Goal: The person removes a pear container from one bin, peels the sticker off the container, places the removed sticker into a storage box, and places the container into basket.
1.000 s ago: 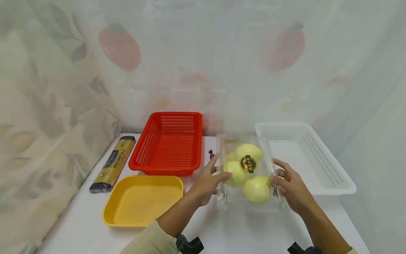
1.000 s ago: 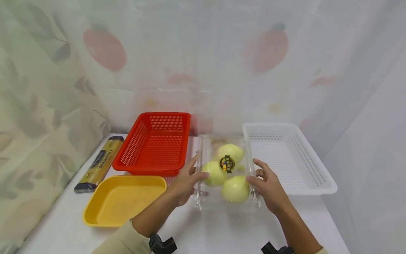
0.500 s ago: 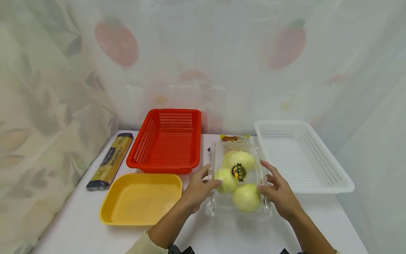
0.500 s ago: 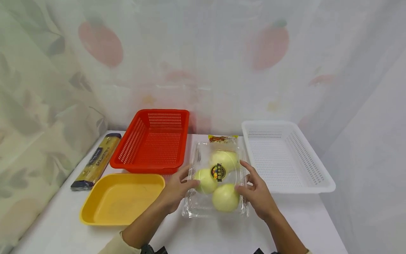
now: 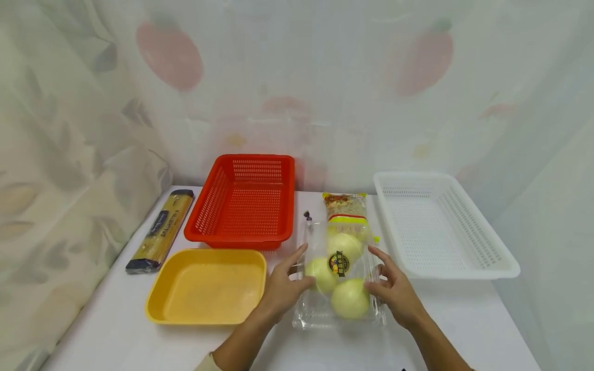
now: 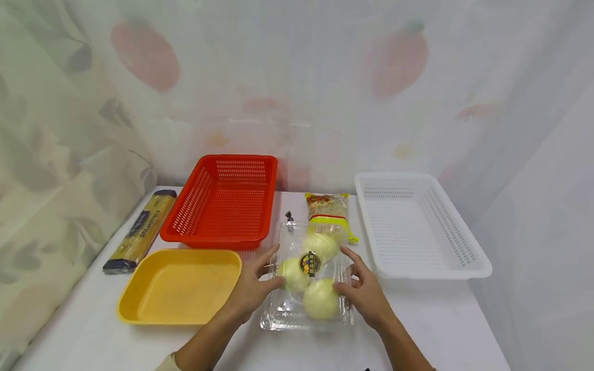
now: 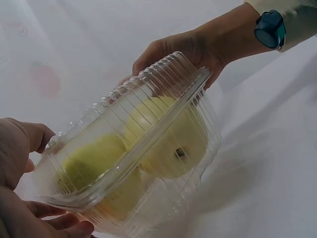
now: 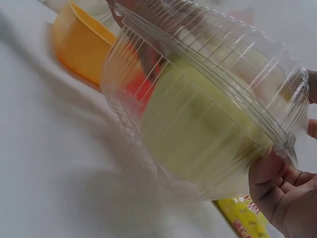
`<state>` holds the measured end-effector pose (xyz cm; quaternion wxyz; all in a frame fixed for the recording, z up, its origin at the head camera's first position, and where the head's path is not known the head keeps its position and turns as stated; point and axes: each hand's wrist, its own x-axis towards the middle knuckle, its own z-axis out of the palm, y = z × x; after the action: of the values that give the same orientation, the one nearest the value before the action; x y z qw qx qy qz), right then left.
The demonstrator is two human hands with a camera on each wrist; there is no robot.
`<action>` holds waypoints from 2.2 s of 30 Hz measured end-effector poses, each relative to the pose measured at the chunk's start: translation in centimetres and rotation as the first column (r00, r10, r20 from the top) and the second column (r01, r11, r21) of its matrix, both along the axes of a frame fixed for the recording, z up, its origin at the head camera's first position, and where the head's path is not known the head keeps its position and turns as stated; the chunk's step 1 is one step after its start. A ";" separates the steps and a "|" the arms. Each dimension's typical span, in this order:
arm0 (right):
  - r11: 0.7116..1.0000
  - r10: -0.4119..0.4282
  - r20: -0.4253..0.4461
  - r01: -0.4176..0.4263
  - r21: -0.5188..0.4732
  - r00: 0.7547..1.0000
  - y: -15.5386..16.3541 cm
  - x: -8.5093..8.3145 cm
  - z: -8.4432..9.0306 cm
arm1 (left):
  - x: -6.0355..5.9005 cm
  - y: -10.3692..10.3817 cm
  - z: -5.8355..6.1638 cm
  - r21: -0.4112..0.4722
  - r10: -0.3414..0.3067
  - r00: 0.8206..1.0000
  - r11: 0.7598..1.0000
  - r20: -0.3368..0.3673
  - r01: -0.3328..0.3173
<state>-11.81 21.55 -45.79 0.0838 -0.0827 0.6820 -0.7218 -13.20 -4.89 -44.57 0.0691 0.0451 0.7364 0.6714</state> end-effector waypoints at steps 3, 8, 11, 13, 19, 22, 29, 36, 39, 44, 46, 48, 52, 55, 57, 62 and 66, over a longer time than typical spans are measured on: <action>1.000 0.003 0.011 -0.003 0.009 1.000 -0.1 0.0 -0.7 | 0.3 -0.2 -0.5 -0.002 0.002 1.000 1.000 0.001 -0.002; 1.000 -0.005 0.035 0.004 0.025 0.999 -0.2 0.1 -1.9 | 0.8 -0.4 -1.1 -0.032 -0.002 1.000 0.999 0.008 0.002; 0.999 -0.016 0.050 0.014 0.038 0.999 -0.2 0.2 -2.6 | 1.0 -0.4 -1.5 -0.057 0.003 1.000 0.998 0.019 -0.002; 0.999 -0.018 0.058 0.015 0.044 0.998 -0.2 0.3 -2.9 | 1.2 -0.4 -1.8 -0.073 0.009 1.000 0.997 0.020 -0.008; 0.999 -0.008 0.058 0.005 0.043 0.998 -0.4 0.6 -3.7 | 1.4 -0.4 -2.8 -0.126 0.031 0.999 0.992 0.021 -0.029; 0.998 -0.015 0.043 0.012 0.056 0.999 -0.4 0.6 -4.0 | 1.4 -0.5 -3.2 -0.137 0.028 0.999 0.990 0.027 -0.024; 0.999 -0.024 0.054 0.022 0.038 0.998 -0.4 0.5 -4.6 | 1.2 -0.8 -3.8 -0.121 -0.005 1.000 0.993 0.001 0.005; 0.998 -0.040 0.063 0.037 0.052 0.997 -0.3 0.5 -4.9 | 0.7 -0.8 -4.4 -0.110 -0.049 0.999 0.993 -0.021 0.046; 0.998 -0.040 0.064 0.036 0.059 0.997 -0.3 0.5 -5.0 | 0.6 -0.9 -4.6 -0.121 -0.060 0.998 0.991 -0.032 0.056; 0.996 -0.046 0.065 0.041 0.075 0.997 -0.3 0.4 -5.2 | 0.2 -1.0 -5.0 -0.166 -0.082 0.996 0.983 -0.039 0.074; 0.995 -0.048 0.057 0.043 0.090 0.997 -0.3 0.4 -5.2 | 0.1 -1.1 -5.0 -0.183 -0.089 0.995 0.980 -0.045 0.079; 0.993 -0.052 0.046 0.046 0.110 0.998 -0.4 0.4 -5.3 | 0.0 -1.2 -5.0 -0.203 -0.094 0.994 0.976 -0.055 0.081; 0.987 -0.067 0.021 0.064 0.147 0.997 -0.5 0.4 -5.2 | -0.3 -1.3 -4.9 -0.226 -0.106 0.992 0.970 -0.065 0.089; 0.982 -0.067 -0.005 0.067 0.178 0.998 -0.5 0.4 -5.1 | -0.3 -1.4 -4.8 -0.227 -0.114 0.992 0.969 -0.062 0.097; 0.976 -0.062 -0.030 0.066 0.209 0.998 -0.4 0.4 -4.9 | -0.4 -1.4 -4.9 -0.226 -0.116 0.991 0.969 -0.059 0.100; 0.947 -0.058 -0.094 0.084 0.308 0.994 -0.1 0.1 -4.5 | -0.4 -1.5 -4.9 -0.232 -0.116 0.992 0.968 -0.055 0.101; 0.915 -0.093 -0.136 0.139 0.379 0.986 0.2 -0.3 -4.1 | -0.4 -1.5 -4.9 -0.238 -0.114 0.992 0.966 -0.053 0.098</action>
<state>-12.14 21.78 -49.84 0.0160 -0.0654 0.8185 -0.5705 -13.61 -6.39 -49.47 0.0852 0.0981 0.8091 0.5731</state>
